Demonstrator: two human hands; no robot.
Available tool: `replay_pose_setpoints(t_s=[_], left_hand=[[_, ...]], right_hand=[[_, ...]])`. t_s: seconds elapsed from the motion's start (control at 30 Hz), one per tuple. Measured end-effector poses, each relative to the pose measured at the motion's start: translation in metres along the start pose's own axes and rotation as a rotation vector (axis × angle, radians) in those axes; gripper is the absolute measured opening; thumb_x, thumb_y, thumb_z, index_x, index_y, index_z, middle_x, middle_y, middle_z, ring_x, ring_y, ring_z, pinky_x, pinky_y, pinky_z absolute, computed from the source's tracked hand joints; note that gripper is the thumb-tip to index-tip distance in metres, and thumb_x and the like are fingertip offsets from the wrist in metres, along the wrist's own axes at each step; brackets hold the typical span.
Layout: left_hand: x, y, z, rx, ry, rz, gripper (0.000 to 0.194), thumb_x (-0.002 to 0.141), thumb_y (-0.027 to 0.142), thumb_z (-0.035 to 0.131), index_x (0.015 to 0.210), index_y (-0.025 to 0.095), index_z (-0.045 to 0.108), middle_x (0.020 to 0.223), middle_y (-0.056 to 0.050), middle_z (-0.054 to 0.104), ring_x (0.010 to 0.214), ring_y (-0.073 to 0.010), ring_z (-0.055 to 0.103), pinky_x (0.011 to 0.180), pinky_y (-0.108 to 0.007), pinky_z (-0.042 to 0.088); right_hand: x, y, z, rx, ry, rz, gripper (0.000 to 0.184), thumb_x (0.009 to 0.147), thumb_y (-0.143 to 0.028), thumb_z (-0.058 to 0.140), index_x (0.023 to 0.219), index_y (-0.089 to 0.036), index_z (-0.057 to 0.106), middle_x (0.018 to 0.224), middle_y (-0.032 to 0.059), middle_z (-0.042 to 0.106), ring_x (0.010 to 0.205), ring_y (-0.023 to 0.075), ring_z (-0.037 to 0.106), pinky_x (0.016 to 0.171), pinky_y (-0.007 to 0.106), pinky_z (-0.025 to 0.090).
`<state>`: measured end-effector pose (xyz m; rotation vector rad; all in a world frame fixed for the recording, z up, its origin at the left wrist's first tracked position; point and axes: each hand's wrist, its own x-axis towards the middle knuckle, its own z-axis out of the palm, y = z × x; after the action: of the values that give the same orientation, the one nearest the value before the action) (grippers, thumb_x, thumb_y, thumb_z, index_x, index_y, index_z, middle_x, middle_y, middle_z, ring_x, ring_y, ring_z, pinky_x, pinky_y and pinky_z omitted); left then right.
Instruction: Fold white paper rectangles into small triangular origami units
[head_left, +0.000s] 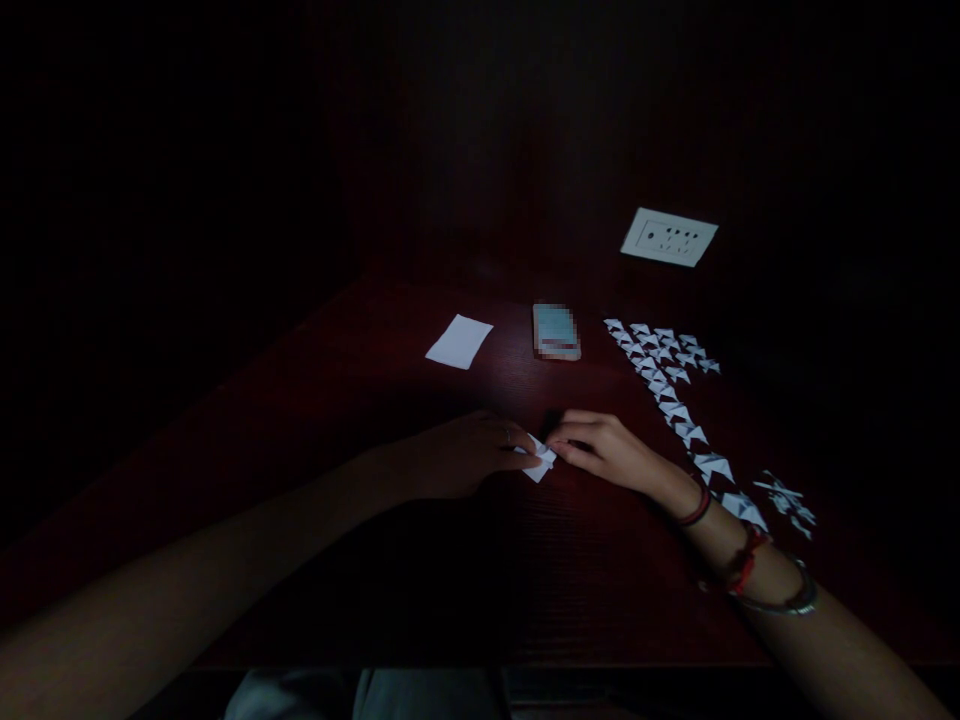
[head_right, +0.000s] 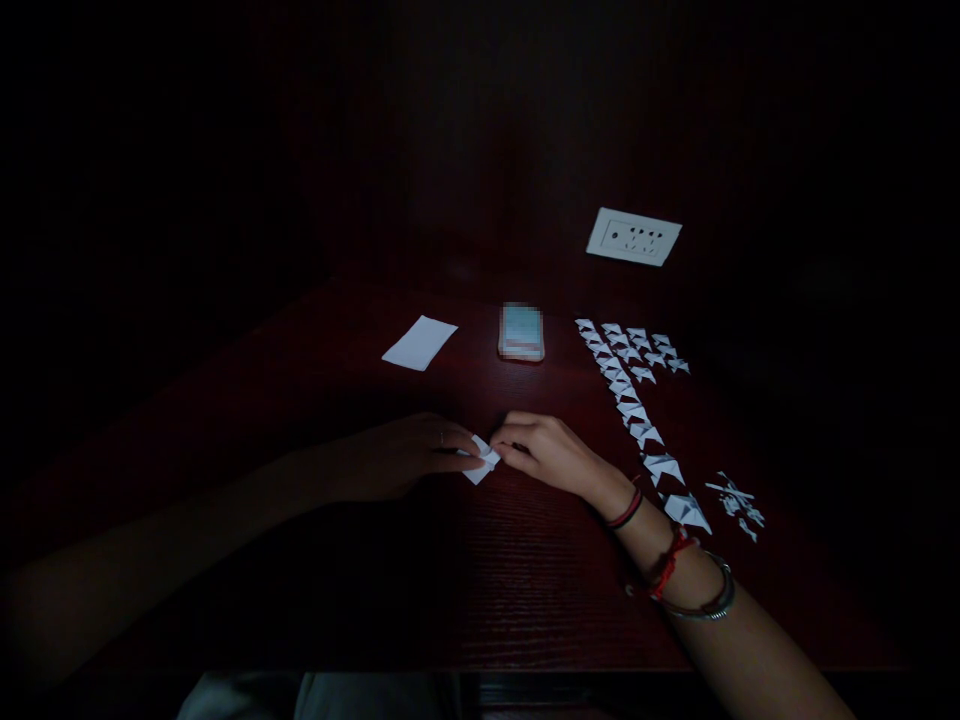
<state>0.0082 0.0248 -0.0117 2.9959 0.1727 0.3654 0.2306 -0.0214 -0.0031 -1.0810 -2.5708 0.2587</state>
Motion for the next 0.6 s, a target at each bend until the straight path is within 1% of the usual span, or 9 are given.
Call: replay_pose_setpoints(t_s=[0.07, 0.17, 0.27, 0.37, 0.47, 0.6], left_hand=[[0.0006, 0.0011, -0.0004, 0.002, -0.016, -0.011, 0.054, 0.069, -0.002, 0.045, 0.115, 0.024, 0.041, 0.117, -0.001, 0.046, 0.11, -0.0158, 0.038, 0.092, -0.031, 0.026], [0.0009, 0.0031, -0.0012, 0.017, -0.027, -0.013, 0.051, 0.071, 0.001, 0.045, 0.116, 0.024, 0.04, 0.117, -0.001, 0.046, 0.11, -0.0166, 0.037, 0.092, -0.032, 0.025], [0.0009, 0.0046, -0.0019, 0.04, 0.009, 0.006, 0.046, 0.073, 0.004, 0.046, 0.114, 0.023, 0.041, 0.118, -0.003, 0.045, 0.112, -0.0176, 0.035, 0.093, -0.034, 0.025], [0.0012, 0.0043, -0.0014, 0.065, 0.06, 0.036, 0.04, 0.076, 0.006, 0.045, 0.113, 0.023, 0.043, 0.121, -0.004, 0.041, 0.116, -0.0188, 0.03, 0.093, -0.036, 0.026], [0.0015, 0.0027, 0.0002, 0.077, 0.069, 0.049, 0.041, 0.076, 0.007, 0.046, 0.113, 0.023, 0.043, 0.124, -0.004, 0.038, 0.118, -0.0199, 0.026, 0.094, -0.037, 0.025], [0.0014, 0.0013, 0.0019, 0.049, 0.033, 0.03, 0.04, 0.078, 0.009, 0.045, 0.115, 0.023, 0.041, 0.119, -0.002, 0.045, 0.115, -0.018, 0.03, 0.094, -0.035, 0.025]], right_hand=[[0.0006, 0.0008, 0.0007, 0.007, -0.015, 0.008, 0.02, 0.083, -0.021, 0.038, 0.084, -0.015, 0.057, 0.078, 0.0032, 0.053, 0.07, 0.01, 0.049, 0.065, 0.022, 0.039], [0.0025, 0.0023, 0.0031, 0.011, 0.009, 0.031, 0.019, 0.083, -0.021, 0.038, 0.08, -0.014, 0.056, 0.074, 0.0031, 0.052, 0.068, 0.0103, 0.049, 0.063, 0.022, 0.038], [0.0056, 0.003, 0.0059, 0.017, 0.039, 0.067, 0.019, 0.082, -0.022, 0.039, 0.077, -0.014, 0.055, 0.07, 0.0022, 0.051, 0.064, 0.0101, 0.048, 0.06, 0.021, 0.038], [0.0086, 0.0026, 0.0073, 0.037, 0.053, 0.094, 0.017, 0.082, -0.021, 0.039, 0.077, -0.014, 0.054, 0.071, 0.0024, 0.052, 0.064, 0.0102, 0.048, 0.06, 0.022, 0.038], [0.0099, 0.0022, 0.0077, 0.06, 0.067, 0.11, 0.016, 0.081, -0.019, 0.04, 0.076, -0.014, 0.054, 0.071, 0.0023, 0.051, 0.064, 0.0102, 0.047, 0.061, 0.022, 0.038], [0.0099, 0.0031, 0.0083, 0.085, 0.07, 0.137, 0.011, 0.078, -0.016, 0.044, 0.073, -0.014, 0.053, 0.066, 0.0001, 0.048, 0.06, 0.0088, 0.045, 0.058, 0.02, 0.037]])
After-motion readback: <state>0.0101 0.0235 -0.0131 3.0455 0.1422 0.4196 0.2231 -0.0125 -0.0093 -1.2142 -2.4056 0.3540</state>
